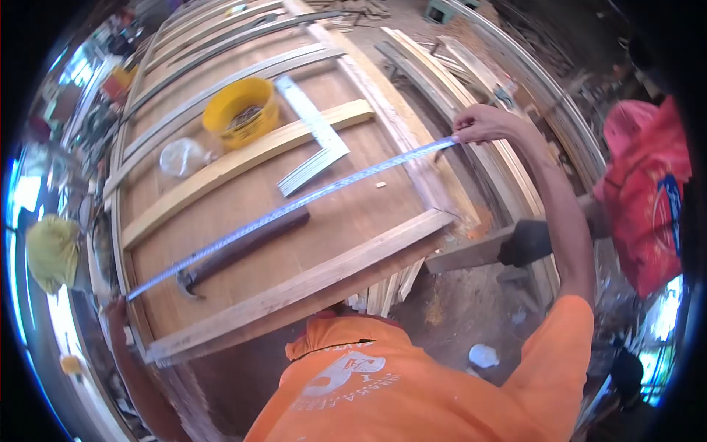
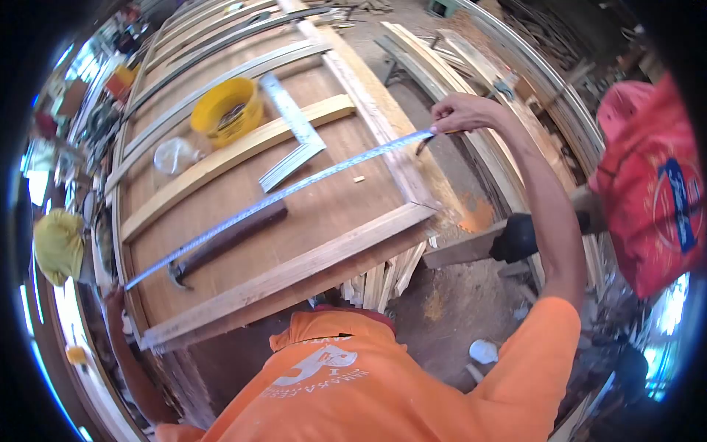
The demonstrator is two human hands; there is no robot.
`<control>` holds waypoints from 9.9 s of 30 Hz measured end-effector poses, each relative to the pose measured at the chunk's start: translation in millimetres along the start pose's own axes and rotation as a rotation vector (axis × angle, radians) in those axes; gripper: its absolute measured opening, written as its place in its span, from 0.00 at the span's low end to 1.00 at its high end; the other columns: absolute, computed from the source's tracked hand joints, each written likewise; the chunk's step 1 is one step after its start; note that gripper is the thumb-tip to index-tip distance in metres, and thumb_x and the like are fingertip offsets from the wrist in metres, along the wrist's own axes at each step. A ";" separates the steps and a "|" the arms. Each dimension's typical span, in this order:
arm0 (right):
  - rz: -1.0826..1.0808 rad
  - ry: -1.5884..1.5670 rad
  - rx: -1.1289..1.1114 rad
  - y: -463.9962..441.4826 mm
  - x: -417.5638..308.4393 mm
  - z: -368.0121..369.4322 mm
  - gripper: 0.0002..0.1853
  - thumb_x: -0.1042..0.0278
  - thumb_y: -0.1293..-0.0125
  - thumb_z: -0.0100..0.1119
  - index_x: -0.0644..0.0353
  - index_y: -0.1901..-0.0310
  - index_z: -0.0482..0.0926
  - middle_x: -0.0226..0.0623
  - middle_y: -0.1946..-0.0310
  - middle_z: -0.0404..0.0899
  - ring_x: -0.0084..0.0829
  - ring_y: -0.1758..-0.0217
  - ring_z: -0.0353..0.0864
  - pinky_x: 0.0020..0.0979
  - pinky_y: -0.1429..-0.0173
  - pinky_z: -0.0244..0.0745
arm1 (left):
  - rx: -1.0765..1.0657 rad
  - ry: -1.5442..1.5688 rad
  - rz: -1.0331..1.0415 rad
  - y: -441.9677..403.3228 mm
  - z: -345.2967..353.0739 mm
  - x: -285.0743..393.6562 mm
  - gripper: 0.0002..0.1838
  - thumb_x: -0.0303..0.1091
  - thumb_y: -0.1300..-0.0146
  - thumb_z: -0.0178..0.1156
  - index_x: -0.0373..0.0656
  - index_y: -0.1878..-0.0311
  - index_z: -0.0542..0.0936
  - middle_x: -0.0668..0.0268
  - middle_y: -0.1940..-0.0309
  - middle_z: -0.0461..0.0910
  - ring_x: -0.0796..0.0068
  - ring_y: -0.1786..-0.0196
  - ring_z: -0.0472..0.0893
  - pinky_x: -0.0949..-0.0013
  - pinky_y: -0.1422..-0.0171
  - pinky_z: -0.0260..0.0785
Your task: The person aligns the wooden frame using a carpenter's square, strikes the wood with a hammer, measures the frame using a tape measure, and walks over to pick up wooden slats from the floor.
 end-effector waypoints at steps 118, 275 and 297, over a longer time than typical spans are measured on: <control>-0.671 0.164 0.610 67.3 -274.4 126.8 0.23 0.54 0.29 0.70 0.60 0.40 0.83 0.44 0.61 0.83 0.48 0.65 0.85 0.44 0.60 0.81 | 0.159 0.155 -0.121 53.6 10.4 63.7 0.13 0.46 0.30 0.75 0.46 0.59 0.91 0.78 0.73 0.82 0.88 0.71 0.71 0.73 0.66 0.59; -1.013 0.306 0.317 -130.2 -639.5 355.7 0.26 0.56 0.27 0.71 0.64 0.36 0.82 0.60 0.43 0.82 0.61 0.39 0.82 0.54 0.35 0.80 | 0.283 -0.311 0.139 435.6 -136.4 110.8 0.32 0.14 0.42 0.69 0.37 0.32 0.79 0.53 0.42 0.80 0.48 0.37 0.80 0.52 0.38 0.78; -0.909 0.386 0.288 -358.1 -1135.9 637.9 0.18 0.62 0.24 0.58 0.57 0.39 0.85 0.48 0.37 0.80 0.48 0.32 0.79 0.51 0.29 0.74 | 0.271 -0.321 0.094 233.1 -252.3 -75.8 0.31 0.52 0.18 0.57 0.31 0.29 0.79 0.46 0.39 0.79 0.44 0.36 0.80 0.48 0.31 0.71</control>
Point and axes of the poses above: each hand's wrist, its own y-axis away from the middle knuckle, its own z-axis out of the palm, x = y × z, the point moved 1 cm from there along -y, towards the middle knuckle
